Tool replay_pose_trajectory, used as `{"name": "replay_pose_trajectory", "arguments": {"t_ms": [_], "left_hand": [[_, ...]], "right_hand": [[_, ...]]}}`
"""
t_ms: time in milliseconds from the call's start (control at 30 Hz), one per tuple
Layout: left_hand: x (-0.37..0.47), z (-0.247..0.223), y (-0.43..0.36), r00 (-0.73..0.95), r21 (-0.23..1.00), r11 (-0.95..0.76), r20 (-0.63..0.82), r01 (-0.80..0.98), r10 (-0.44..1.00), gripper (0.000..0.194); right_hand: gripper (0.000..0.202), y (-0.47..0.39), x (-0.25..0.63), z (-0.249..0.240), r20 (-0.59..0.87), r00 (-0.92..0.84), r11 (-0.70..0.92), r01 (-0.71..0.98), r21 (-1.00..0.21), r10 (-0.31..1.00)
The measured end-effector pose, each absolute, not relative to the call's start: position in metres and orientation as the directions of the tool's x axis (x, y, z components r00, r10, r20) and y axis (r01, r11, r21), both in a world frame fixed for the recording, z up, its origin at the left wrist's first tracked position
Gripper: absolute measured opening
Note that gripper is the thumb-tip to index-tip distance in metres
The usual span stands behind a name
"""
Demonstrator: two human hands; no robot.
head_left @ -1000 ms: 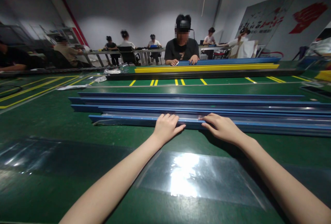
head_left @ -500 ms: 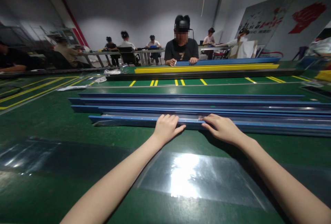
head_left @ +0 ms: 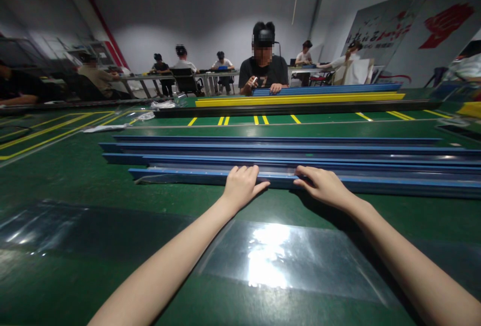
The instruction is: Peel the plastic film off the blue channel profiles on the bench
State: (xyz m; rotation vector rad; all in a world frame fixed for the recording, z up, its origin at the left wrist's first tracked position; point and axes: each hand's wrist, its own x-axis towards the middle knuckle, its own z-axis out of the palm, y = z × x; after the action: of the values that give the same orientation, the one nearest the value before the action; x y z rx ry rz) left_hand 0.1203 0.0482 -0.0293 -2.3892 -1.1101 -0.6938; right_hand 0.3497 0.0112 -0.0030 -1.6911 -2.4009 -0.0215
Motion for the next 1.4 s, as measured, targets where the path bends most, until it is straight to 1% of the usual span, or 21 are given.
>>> {"name": "replay_pose_trajectory", "arguments": {"t_ms": [267,433,667,1100,1400], "left_hand": [[0.1203,-0.0287,0.0488,0.532,-0.103,-0.6,0.596,0.793,0.601,0.039],[0.1202,-0.0287,0.0484,0.539,-0.118,-0.598,0.595,0.793,0.597,0.039],[0.1196,-0.0299,0.0479,0.552,-0.135,-0.609,0.605,0.782,0.574,0.037],[0.1196,-0.0293,0.0479,0.56,-0.141,-0.611,0.595,0.779,0.576,0.037],[0.1197,-0.0294,0.048,0.56,-0.145,-0.609,0.597,0.78,0.574,0.037]], "right_hand": [[0.028,0.0108,0.349,-0.0004,0.155,-0.308,0.327,0.938,-0.114,0.939],[0.029,0.0108,0.3481,-0.0021,0.144,-0.29,0.306,0.946,-0.107,0.946],[0.032,0.0104,0.3459,-0.0032,0.154,-0.324,0.335,0.941,-0.046,0.933],[0.031,0.0085,0.3441,-0.0016,0.158,-0.343,0.346,0.938,0.011,0.926],[0.031,0.0091,0.3435,-0.0019,0.159,-0.353,0.354,0.935,0.02,0.922]]}}
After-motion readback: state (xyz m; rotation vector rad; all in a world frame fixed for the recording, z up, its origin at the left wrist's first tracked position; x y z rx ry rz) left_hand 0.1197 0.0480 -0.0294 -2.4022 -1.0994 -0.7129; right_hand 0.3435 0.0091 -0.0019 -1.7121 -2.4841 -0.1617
